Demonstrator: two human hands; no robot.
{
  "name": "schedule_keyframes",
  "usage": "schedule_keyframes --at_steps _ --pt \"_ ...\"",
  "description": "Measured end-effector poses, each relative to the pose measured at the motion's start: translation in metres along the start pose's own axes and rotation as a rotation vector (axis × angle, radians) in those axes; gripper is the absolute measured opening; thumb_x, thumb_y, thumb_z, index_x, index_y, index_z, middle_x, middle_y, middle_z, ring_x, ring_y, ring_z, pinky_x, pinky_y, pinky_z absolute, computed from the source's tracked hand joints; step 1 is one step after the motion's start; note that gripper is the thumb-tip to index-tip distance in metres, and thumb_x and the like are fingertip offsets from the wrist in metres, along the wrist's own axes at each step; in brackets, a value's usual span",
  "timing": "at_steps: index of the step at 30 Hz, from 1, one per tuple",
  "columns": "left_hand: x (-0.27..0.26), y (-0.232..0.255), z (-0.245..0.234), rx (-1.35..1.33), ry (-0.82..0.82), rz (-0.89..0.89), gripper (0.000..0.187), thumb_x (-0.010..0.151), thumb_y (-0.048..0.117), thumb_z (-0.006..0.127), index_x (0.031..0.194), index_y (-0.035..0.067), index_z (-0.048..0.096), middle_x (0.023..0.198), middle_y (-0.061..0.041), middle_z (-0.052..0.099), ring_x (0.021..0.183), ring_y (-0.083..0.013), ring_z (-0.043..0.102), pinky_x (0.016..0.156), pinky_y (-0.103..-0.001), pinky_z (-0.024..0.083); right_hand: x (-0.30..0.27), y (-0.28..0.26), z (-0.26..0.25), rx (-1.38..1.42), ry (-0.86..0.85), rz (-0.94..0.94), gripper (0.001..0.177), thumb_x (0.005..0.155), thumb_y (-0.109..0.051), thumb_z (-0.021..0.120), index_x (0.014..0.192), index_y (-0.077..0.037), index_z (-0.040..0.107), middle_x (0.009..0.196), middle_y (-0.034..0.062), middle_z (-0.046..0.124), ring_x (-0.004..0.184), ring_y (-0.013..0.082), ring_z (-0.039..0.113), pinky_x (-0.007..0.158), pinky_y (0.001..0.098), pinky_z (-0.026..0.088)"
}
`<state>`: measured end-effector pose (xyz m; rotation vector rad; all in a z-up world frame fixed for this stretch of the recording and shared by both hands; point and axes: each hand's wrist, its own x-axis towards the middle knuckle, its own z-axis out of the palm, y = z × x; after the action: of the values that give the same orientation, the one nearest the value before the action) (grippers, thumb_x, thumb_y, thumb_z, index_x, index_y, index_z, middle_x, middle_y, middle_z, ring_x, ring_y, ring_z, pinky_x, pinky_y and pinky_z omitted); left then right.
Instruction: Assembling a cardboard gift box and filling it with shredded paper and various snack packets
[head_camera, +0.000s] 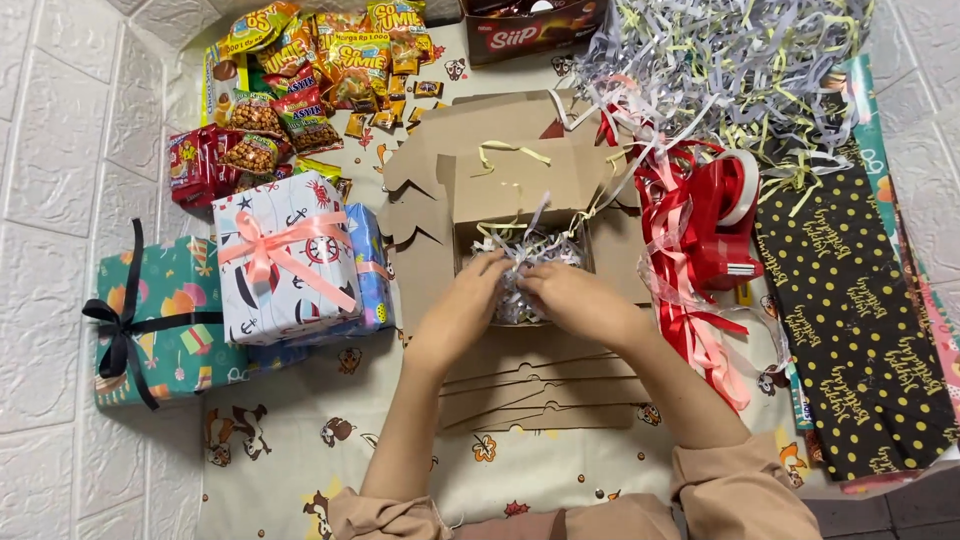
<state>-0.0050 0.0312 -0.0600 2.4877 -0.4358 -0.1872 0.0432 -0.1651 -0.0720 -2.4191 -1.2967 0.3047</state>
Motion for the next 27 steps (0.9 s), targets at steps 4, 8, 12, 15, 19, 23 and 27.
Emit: schedule_keyframes --at_steps 4,8,12,15,19,23,27 --pt "0.005 -0.012 0.023 0.088 -0.136 -0.002 0.037 0.091 0.007 0.047 0.128 0.006 0.049 0.109 -0.015 0.063 0.095 -0.0298 0.068 0.076 -0.036 0.057 0.003 0.003 0.004 0.012 -0.07 0.055 0.026 0.083 -0.003 0.053 0.106 -0.007 0.066 0.11 0.0118 0.067 0.104 0.0272 0.063 0.089 0.0354 0.049" --pt "0.017 0.001 0.001 0.156 -0.088 -0.075 0.036 0.09 0.016 0.051 0.125 0.011 0.049 0.104 -0.011 0.061 0.09 -0.0311 0.067 0.073 -0.042 0.056 -0.007 0.006 -0.045 0.238 0.218 0.177 0.018 0.089 -0.011 0.056 0.103 -0.01 0.068 0.107 0.0128 0.068 0.1 0.0311 0.063 0.086 0.0402 0.049" --pt "0.039 0.008 -0.02 0.207 0.286 -0.006 0.011 0.093 0.022 0.054 0.098 0.017 0.062 0.087 -0.002 0.057 0.086 -0.0258 0.064 0.07 -0.039 0.052 -0.024 0.062 -0.032 0.557 0.637 0.599 0.042 0.097 -0.047 0.054 0.116 -0.01 0.046 0.104 0.0156 0.06 0.082 0.0271 0.059 0.071 0.0394 0.046" --pt "0.067 0.007 -0.027 0.057 0.405 0.085 0.013 0.093 0.022 0.056 0.104 0.015 0.059 0.093 -0.004 0.055 0.093 -0.0269 0.06 0.082 -0.038 0.049 -0.022 0.093 -0.007 0.602 0.641 0.607 0.059 0.099 -0.053 0.041 0.129 -0.006 0.022 0.122 0.0303 0.047 0.085 0.0439 0.058 0.074 0.0474 0.047" --pt "0.123 -0.022 -0.014 -0.093 0.445 0.133 0.039 0.086 0.025 0.069 0.12 0.015 0.051 0.107 -0.006 0.048 0.105 -0.0301 0.052 0.095 -0.041 0.042 -0.003 0.12 0.025 0.73 0.662 0.505 0.087 0.091 -0.039 0.065 0.14 -0.005 0.001 0.136 0.0433 0.026 0.103 0.0606 0.051 0.087 0.0592 0.045" --pt "0.173 -0.065 0.007 -0.07 0.209 -0.186 0.045 0.091 0.019 0.062 0.133 0.017 0.045 0.139 -0.013 0.036 0.124 -0.0451 0.034 0.098 -0.056 0.039 0.008 0.129 0.024 0.605 0.823 0.6 0.085 0.09 -0.035 0.071 0.142 -0.007 0.01 0.134 0.0325 0.029 0.113 0.0525 0.047 0.092 0.0524 0.047" --pt "0.19 -0.086 0.024 0.067 0.061 -0.318 0.047 0.088 0.019 0.063 0.133 0.02 0.05 0.14 -0.009 0.041 0.123 -0.0382 0.035 0.093 -0.052 0.045 0.012 0.13 0.02 0.451 0.835 0.653 0.075 0.089 -0.03 0.071 0.141 -0.006 0.022 0.129 0.0253 0.034 0.126 0.0449 0.037 0.105 0.0517 0.035"
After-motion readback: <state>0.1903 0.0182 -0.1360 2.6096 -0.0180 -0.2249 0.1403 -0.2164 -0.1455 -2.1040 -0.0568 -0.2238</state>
